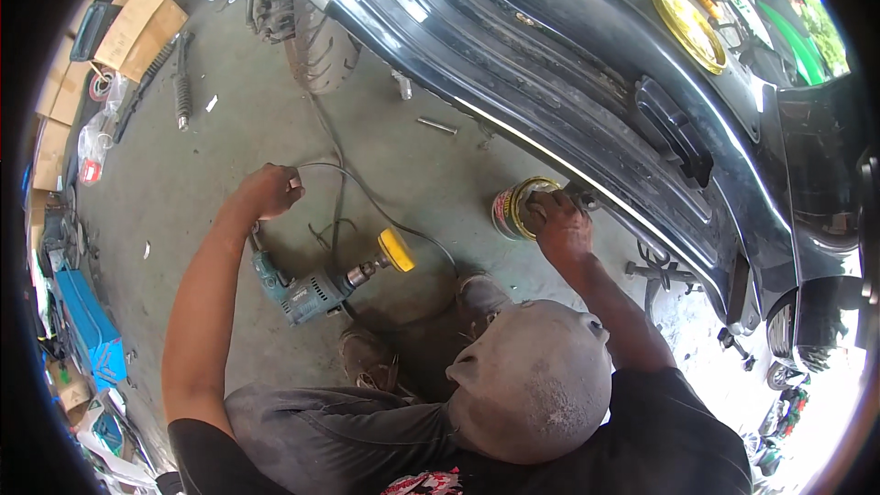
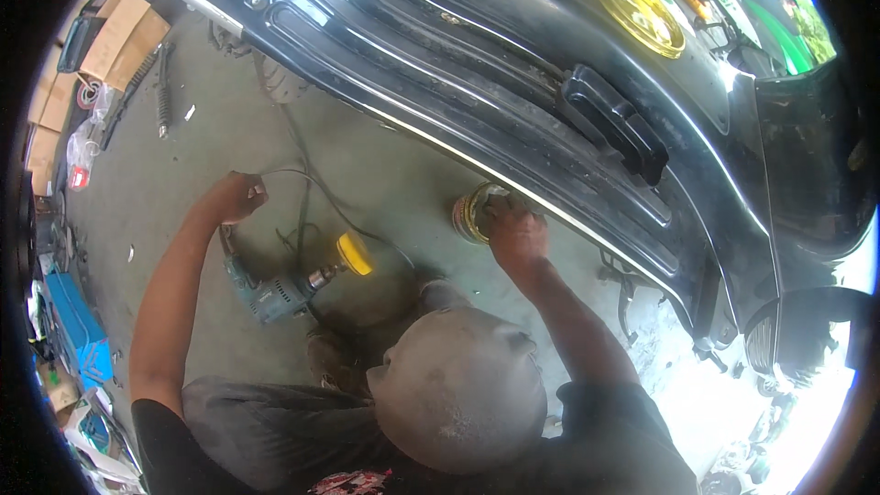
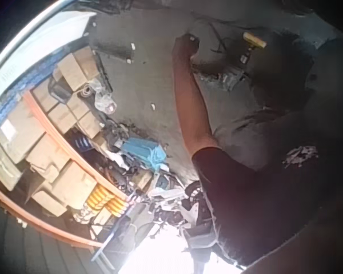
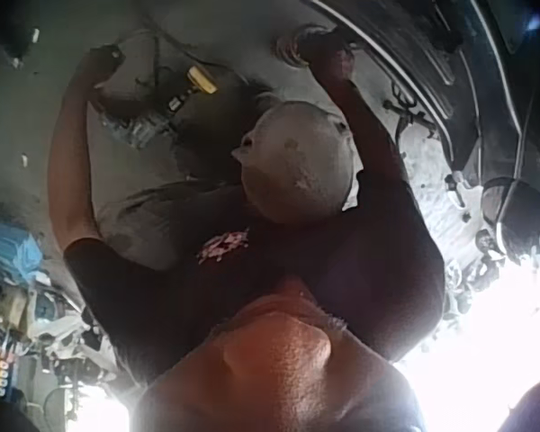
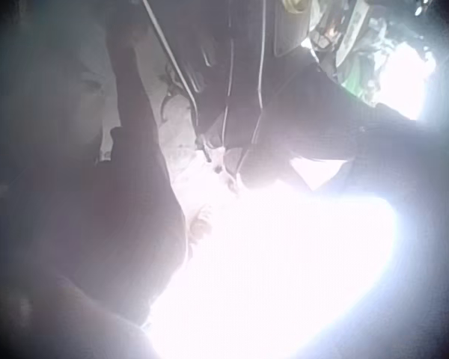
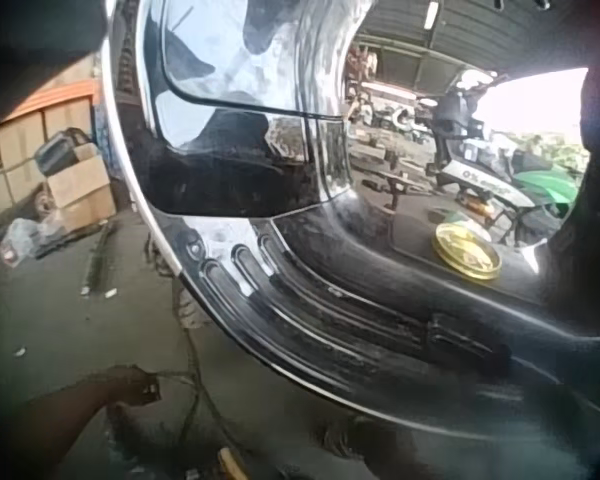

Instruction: The person polishes the rear body panel of a black electric motorcycle using a handheld rotary drill with a yellow foam buffing pad, then manually applies a substance from a tin to the front panel and wipes it with a cloth.

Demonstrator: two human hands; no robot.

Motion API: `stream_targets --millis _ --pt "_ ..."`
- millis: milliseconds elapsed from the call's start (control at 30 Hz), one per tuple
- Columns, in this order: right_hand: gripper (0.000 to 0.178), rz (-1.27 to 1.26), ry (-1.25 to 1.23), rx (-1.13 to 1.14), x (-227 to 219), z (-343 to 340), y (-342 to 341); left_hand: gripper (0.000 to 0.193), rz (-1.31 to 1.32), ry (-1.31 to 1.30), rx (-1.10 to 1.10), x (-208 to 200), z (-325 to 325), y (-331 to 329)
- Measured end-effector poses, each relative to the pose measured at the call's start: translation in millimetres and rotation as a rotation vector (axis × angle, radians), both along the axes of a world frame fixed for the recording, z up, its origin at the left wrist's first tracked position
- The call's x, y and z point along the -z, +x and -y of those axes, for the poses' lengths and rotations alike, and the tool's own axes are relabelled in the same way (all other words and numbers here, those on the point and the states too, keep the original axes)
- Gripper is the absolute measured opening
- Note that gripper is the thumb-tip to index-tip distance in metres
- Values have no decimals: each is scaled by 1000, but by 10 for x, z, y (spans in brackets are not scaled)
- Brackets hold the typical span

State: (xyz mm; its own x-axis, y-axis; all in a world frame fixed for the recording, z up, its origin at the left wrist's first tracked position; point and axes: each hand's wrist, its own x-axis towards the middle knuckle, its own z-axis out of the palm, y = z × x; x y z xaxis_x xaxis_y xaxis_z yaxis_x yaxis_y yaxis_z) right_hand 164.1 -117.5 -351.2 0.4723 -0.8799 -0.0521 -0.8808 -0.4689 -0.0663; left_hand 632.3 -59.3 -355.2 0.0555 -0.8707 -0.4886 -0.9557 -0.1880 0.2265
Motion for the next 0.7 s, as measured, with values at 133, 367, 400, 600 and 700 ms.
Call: stream_targets --millis 133,367,400,600,700 --pt "20 70 9 -1 91 50 -44 22 32 18 -19 82 -70 66" --pt "24 -16 73 125 186 118 -4 22 96 84 -14 107 -96 107" --pt "25 29 95 107 134 112 -25 22 89 78 -19 89 -98 91" --pt "31 694 602 429 -361 -145 -116 24 105 81 -23 17 -105 67" --pt "33 1441 1090 756 -280 -307 -378 24 119 96 -18 -21 -56 -8"
